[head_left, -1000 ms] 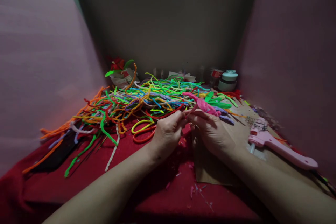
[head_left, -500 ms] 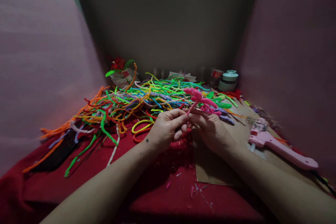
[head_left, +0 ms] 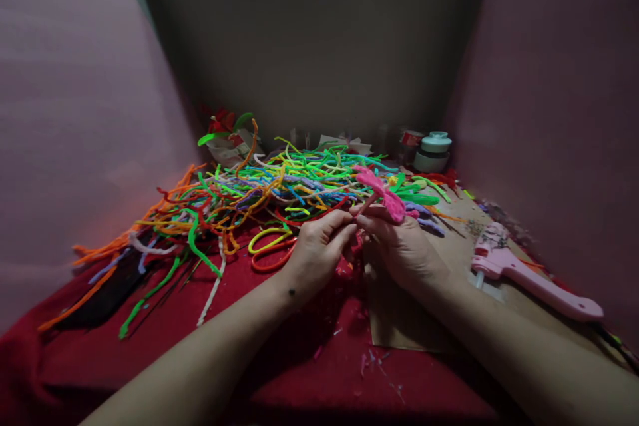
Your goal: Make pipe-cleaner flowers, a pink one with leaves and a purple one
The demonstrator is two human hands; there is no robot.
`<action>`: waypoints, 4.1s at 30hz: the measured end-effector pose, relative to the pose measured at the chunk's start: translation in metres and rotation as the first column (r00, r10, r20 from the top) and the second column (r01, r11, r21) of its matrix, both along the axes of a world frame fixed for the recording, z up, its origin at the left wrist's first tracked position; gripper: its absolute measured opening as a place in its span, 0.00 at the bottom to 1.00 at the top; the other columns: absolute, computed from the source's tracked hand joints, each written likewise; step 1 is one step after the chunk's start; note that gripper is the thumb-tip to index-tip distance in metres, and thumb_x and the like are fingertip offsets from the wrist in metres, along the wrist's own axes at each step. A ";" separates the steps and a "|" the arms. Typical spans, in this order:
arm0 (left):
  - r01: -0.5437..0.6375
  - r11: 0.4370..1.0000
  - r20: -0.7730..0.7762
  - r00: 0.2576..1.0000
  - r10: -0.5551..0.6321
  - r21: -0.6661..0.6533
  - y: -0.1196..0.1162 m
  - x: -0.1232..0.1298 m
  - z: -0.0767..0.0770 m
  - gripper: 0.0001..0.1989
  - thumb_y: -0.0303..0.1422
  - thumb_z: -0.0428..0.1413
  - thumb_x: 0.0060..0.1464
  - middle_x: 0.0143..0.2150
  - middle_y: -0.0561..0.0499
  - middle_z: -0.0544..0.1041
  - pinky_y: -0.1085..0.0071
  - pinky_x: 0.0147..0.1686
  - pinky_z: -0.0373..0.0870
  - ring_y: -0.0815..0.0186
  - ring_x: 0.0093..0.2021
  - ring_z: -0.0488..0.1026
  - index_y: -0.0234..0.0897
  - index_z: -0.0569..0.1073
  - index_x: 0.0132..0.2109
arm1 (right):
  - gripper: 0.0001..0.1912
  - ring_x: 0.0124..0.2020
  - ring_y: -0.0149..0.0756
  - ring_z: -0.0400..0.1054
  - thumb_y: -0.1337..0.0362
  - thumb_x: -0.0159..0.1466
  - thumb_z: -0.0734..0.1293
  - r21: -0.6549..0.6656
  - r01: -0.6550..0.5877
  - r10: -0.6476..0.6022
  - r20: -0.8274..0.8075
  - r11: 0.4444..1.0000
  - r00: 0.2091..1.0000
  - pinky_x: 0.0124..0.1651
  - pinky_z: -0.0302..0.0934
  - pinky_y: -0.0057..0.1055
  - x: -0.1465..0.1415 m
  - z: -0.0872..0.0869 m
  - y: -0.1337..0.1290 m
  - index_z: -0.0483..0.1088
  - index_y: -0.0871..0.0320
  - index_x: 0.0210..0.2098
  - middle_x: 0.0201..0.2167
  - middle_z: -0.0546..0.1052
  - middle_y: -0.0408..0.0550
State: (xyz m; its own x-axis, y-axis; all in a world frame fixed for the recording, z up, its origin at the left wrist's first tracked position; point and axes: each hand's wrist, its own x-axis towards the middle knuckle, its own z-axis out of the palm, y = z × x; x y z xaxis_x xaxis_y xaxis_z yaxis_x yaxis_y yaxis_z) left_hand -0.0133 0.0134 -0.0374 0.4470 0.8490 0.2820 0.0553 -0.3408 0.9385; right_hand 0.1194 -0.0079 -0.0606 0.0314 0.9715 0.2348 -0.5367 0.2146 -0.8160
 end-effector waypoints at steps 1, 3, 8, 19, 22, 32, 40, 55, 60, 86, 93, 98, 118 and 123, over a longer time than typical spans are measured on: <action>-0.008 1.000 0.008 1.000 0.008 -0.001 0.000 0.000 -0.001 0.05 0.29 0.55 0.53 0.21 0.57 0.69 0.80 0.22 0.64 0.76 0.19 0.66 0.32 0.73 0.31 | 0.07 0.32 0.37 0.69 0.63 0.51 0.73 -0.013 0.008 -0.008 -0.004 1.000 1.000 0.37 0.63 0.37 0.000 0.000 0.000 0.76 0.55 0.31 0.26 0.76 0.43; 0.033 0.996 0.048 0.998 -0.029 -0.080 0.001 0.000 -0.001 0.06 0.31 0.55 0.53 0.21 0.56 0.70 0.78 0.20 0.65 0.75 0.18 0.67 0.32 0.72 0.31 | 0.09 0.33 0.38 0.69 0.63 0.50 0.74 -0.036 0.031 -0.031 0.003 0.999 1.000 0.37 0.63 0.37 -0.001 0.000 -0.001 0.77 0.55 0.32 0.27 0.77 0.44; 0.227 0.933 0.216 0.962 -0.169 -0.280 0.006 -0.002 -0.001 0.08 0.34 0.57 0.52 0.22 0.54 0.72 0.77 0.16 0.67 0.72 0.17 0.70 0.31 0.71 0.31 | 0.09 0.30 0.35 0.68 0.61 0.51 0.74 -0.043 0.004 -0.003 0.044 0.999 0.999 0.35 0.62 0.35 0.002 -0.002 0.000 0.77 0.56 0.31 0.26 0.76 0.44; 0.405 0.809 0.225 0.914 -0.339 -0.426 0.012 -0.006 0.002 0.10 0.35 0.54 0.55 0.20 0.55 0.71 0.79 0.11 0.62 0.75 0.12 0.65 0.32 0.69 0.29 | 0.07 0.31 0.37 0.69 0.60 0.52 0.73 -0.006 0.012 -0.011 0.082 1.000 0.997 0.40 0.63 0.38 0.004 0.001 -0.002 0.76 0.55 0.29 0.24 0.75 0.43; 0.210 0.965 0.015 0.978 -0.210 -0.160 0.006 -0.004 -0.002 0.07 0.33 0.52 0.57 0.22 0.54 0.72 0.77 0.21 0.67 0.73 0.19 0.70 0.33 0.71 0.34 | 0.07 0.35 0.38 0.69 0.61 0.51 0.73 -0.004 0.073 -0.072 0.053 0.997 0.996 0.44 0.63 0.39 0.005 -0.002 -0.001 0.77 0.54 0.30 0.28 0.77 0.45; -0.006 0.999 -0.030 1.000 0.005 -0.040 0.005 -0.003 -0.006 0.09 0.33 0.51 0.57 0.19 0.57 0.66 0.79 0.17 0.60 0.76 0.15 0.63 0.35 0.68 0.29 | 0.12 0.37 0.40 0.69 0.56 0.53 0.73 -0.018 0.047 -0.044 0.133 0.999 0.990 0.42 0.62 0.40 -0.001 0.000 -0.003 0.77 0.54 0.35 0.31 0.78 0.46; 0.308 0.812 0.302 0.938 -0.171 -0.495 0.006 -0.005 0.004 0.07 0.34 0.57 0.54 0.21 0.58 0.67 0.85 0.11 0.47 0.82 0.12 0.51 0.34 0.69 0.33 | 0.09 0.32 0.34 0.66 0.62 0.55 0.70 -0.016 0.062 -0.058 0.174 0.998 0.983 0.39 0.59 0.35 0.005 -0.011 0.004 0.77 0.55 0.37 0.31 0.78 0.45; 0.096 0.993 -0.066 0.993 -0.101 -0.075 0.003 -0.004 -0.002 0.05 0.32 0.57 0.51 0.22 0.57 0.69 0.79 0.18 0.59 0.76 0.17 0.63 0.34 0.73 0.34 | 0.07 0.35 0.39 0.69 0.61 0.50 0.73 -0.025 0.135 -0.131 0.119 0.991 0.984 0.44 0.63 0.39 0.001 0.002 -0.003 0.78 0.54 0.29 0.30 0.79 0.45; -0.047 0.973 -0.142 0.987 0.081 0.225 0.004 -0.003 -0.011 0.06 0.31 0.53 0.55 0.21 0.56 0.70 0.77 0.24 0.63 0.73 0.21 0.66 0.37 0.75 0.34 | 0.03 0.31 0.35 0.67 0.63 0.50 0.73 0.002 0.186 -0.182 0.225 0.982 0.957 0.40 0.62 0.36 0.000 0.007 -0.006 0.77 0.54 0.26 0.27 0.77 0.43; 0.269 0.924 0.126 0.962 -0.243 -0.270 0.003 -0.005 0.000 0.11 0.35 0.55 0.55 0.20 0.55 0.72 0.80 0.17 0.58 0.79 0.14 0.63 0.32 0.71 0.29 | 0.08 0.42 0.41 0.69 0.60 0.52 0.72 -0.003 0.083 -0.082 0.158 0.997 0.984 0.46 0.63 0.39 0.003 0.006 -0.007 0.77 0.54 0.31 0.33 0.78 0.45; 0.092 0.972 0.131 0.989 -0.064 -0.218 0.000 0.000 0.002 0.07 0.30 0.57 0.52 0.20 0.56 0.71 0.78 0.23 0.64 0.76 0.17 0.66 0.31 0.71 0.28 | 0.06 0.38 0.38 0.68 0.60 0.51 0.73 0.004 0.198 -0.195 0.188 0.980 0.963 0.44 0.62 0.36 0.000 0.006 -0.007 0.77 0.54 0.28 0.31 0.78 0.44; 0.104 0.962 0.194 0.979 -0.055 -0.251 0.005 -0.001 -0.004 0.09 0.34 0.58 0.52 0.22 0.56 0.72 0.79 0.21 0.63 0.77 0.17 0.66 0.31 0.71 0.30 | 0.12 0.28 0.34 0.67 0.57 0.54 0.71 -0.069 0.067 -0.052 0.198 0.995 0.979 0.34 0.60 0.34 0.001 0.001 -0.004 0.78 0.56 0.35 0.26 0.76 0.44; 0.372 0.811 0.393 0.899 -0.194 -0.452 0.006 0.000 -0.005 0.08 0.33 0.59 0.50 0.21 0.56 0.69 0.79 0.15 0.63 0.78 0.14 0.61 0.31 0.72 0.34 | 0.09 0.29 0.34 0.70 0.60 0.53 0.73 -0.068 0.046 -0.041 0.080 0.997 0.996 0.33 0.62 0.32 0.003 -0.004 0.000 0.78 0.55 0.33 0.27 0.78 0.44; 0.135 0.961 0.216 0.973 -0.083 -0.241 0.001 0.005 -0.006 0.09 0.34 0.60 0.50 0.23 0.54 0.72 0.78 0.23 0.67 0.74 0.20 0.69 0.31 0.72 0.29 | 0.08 0.27 0.31 0.67 0.62 0.50 0.74 -0.096 0.121 -0.115 0.063 0.988 0.991 0.28 0.61 0.30 0.001 -0.004 -0.001 0.78 0.57 0.30 0.28 0.78 0.44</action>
